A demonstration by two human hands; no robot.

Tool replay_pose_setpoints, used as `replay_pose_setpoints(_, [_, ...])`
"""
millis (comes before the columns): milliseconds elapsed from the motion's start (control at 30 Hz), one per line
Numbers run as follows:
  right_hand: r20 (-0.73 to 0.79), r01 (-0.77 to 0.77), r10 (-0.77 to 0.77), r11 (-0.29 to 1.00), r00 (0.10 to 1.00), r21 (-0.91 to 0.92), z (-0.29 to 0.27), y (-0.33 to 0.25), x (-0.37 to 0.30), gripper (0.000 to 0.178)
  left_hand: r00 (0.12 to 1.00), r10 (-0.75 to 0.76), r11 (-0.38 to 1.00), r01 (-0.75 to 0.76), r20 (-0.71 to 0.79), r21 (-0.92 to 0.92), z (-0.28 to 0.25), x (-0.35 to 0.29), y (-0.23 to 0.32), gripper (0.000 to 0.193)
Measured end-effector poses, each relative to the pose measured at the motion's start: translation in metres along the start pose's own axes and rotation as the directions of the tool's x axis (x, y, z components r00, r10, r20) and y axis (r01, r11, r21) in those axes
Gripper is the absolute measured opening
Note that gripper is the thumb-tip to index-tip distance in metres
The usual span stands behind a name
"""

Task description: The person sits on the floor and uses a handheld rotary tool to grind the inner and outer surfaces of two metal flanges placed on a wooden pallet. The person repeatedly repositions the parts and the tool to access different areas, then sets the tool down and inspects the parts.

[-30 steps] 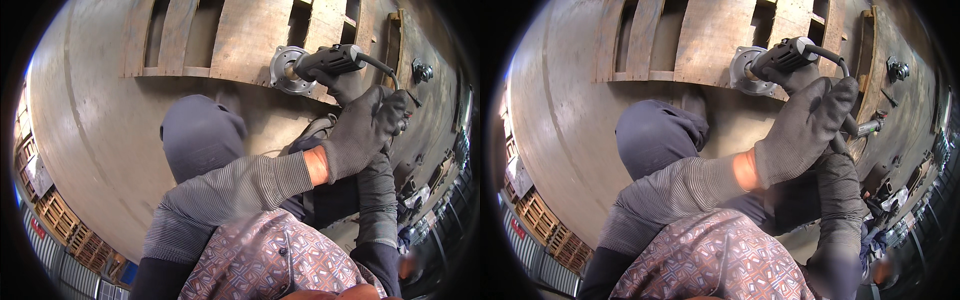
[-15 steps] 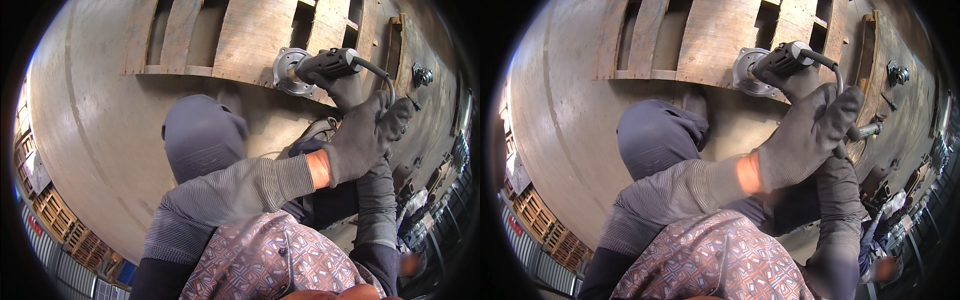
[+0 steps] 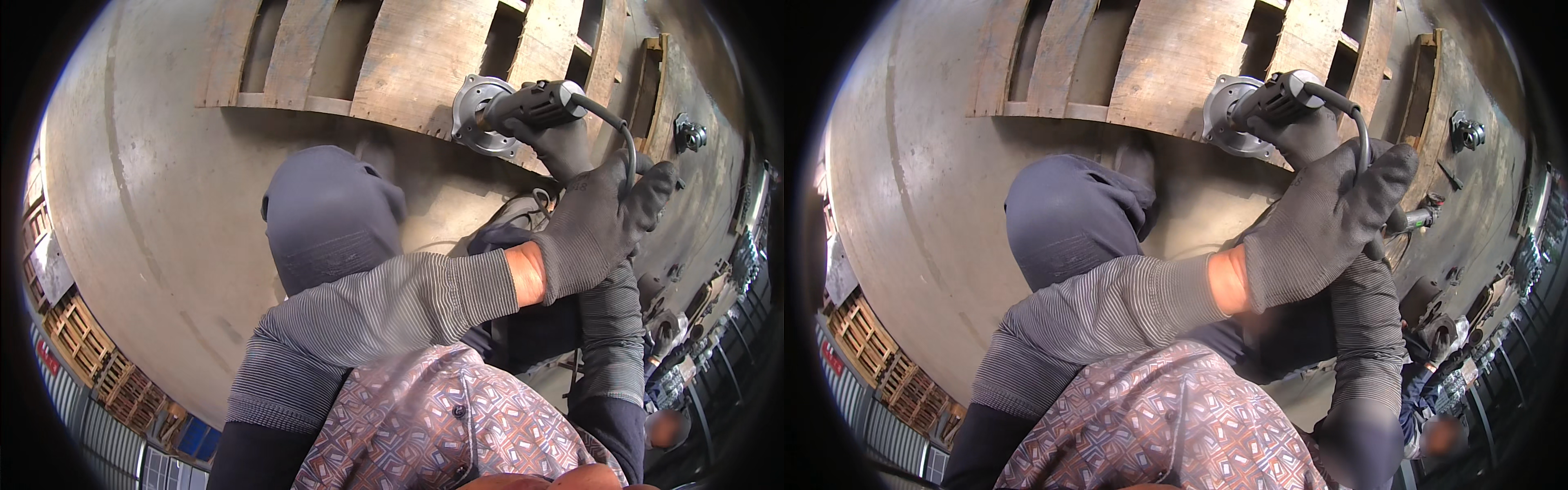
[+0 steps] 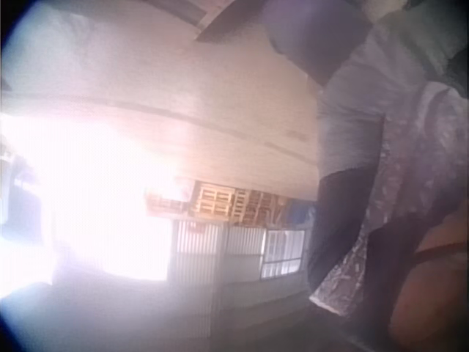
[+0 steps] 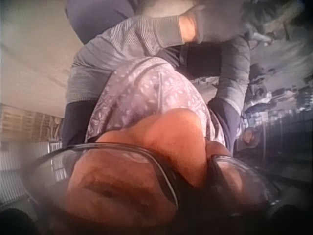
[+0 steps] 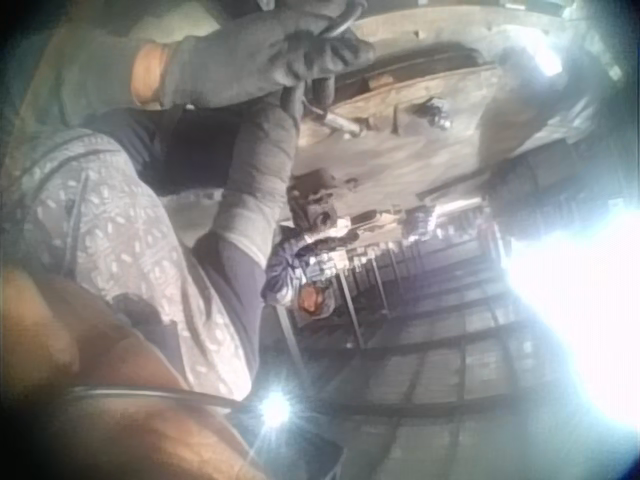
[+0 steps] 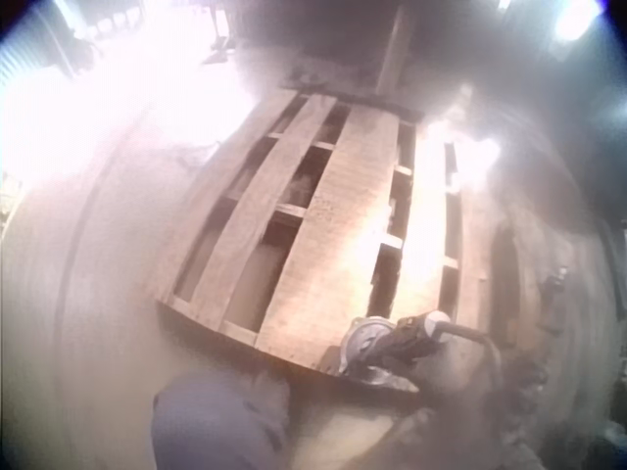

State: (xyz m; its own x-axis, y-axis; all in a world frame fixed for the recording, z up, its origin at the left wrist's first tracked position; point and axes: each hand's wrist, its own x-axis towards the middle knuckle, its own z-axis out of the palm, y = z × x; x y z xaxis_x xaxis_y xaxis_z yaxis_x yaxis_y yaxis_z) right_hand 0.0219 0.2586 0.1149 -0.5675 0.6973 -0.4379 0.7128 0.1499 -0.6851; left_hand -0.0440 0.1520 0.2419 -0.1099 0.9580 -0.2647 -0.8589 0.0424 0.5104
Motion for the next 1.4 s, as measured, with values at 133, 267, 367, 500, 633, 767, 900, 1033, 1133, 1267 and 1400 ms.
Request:
replay_pose_setpoints(133, [-0.104, 0.074, -0.076, 0.997, 0.992, -0.027, -0.005, -0.01, -0.003, 0.057, 1.0, 0.006, 0.994, -0.008, 0.022, 0.108, -0.002, -0.001, 0.0, 0.034])
replay_pose_setpoints(267, [-0.018, -0.018, 0.019, 0.995, 1.0, 0.095, -0.004, -0.013, 0.0, 0.059, 0.991, 0.116, 0.991, -0.12, 0.073, 0.054, -0.004, 0.0, -0.003, 0.037])
replay_pose_setpoints(367, [-0.04, 0.023, -0.024, 1.0, 0.999, -0.019, 0.006, -0.007, 0.003, 0.061, 0.994, 0.063, 0.991, -0.072, 0.084, 0.111, -0.008, 0.0, -0.003, 0.039])
replay_pose_setpoints(500, [-0.029, 0.01, -0.006, 0.988, 1.0, 0.151, 0.008, 0.008, 0.004, 0.064, 0.996, -0.028, 0.98, 0.011, 0.081, 0.198, -0.011, -0.003, 0.002, 0.037])
replay_pose_setpoints(633, [-0.069, 0.048, -0.042, 0.995, 0.997, 0.088, 0.002, 0.017, 0.004, 0.063, 0.998, -0.047, 0.994, 0.042, 0.048, 0.101, -0.005, -0.004, 0.01, 0.028])
replay_pose_setpoints(767, [-0.112, 0.125, -0.093, 0.935, 0.989, 0.331, -0.01, 0.018, 0.003, 0.063, 0.999, -0.027, 0.996, 0.024, 0.034, 0.085, 0.0, 0.0, 0.008, 0.029])
replay_pose_setpoints(900, [-0.165, 0.237, -0.194, 0.925, 0.967, 0.298, -0.028, 0.019, 0.0, 0.063, 0.995, 0.075, 0.988, -0.083, 0.066, 0.128, -0.003, 0.0, -0.002, 0.029])
replay_pose_setpoints(1033, [-0.1, 0.346, -0.331, 0.901, 0.938, 0.262, -0.078, 0.016, -0.01, 0.066, 0.969, 0.219, 0.957, -0.236, 0.11, 0.17, 0.002, -0.003, -0.009, 0.027])
replay_pose_setpoints(1133, [-0.257, 0.453, -0.41, 0.882, 0.875, 0.135, -0.097, 0.01, -0.035, 0.064, 0.972, 0.162, 0.984, -0.173, 0.173, 0.052, 0.004, -0.01, -0.003, 0.027])
replay_pose_setpoints(1267, [-0.392, 0.452, -0.39, 0.889, 0.833, 0.076, -0.107, 0.0, -0.075, 0.062, 0.959, -0.141, 0.99, 0.143, 0.244, 0.009, -0.005, -0.018, 0.006, 0.046])
replay_pose_setpoints(1400, [-0.455, 0.477, -0.485, 0.867, 0.747, -0.143, -0.111, 0.003, -0.104, 0.06, 0.925, -0.33, 0.934, 0.349, 0.187, -0.078, -0.001, -0.01, -0.009, 0.067])
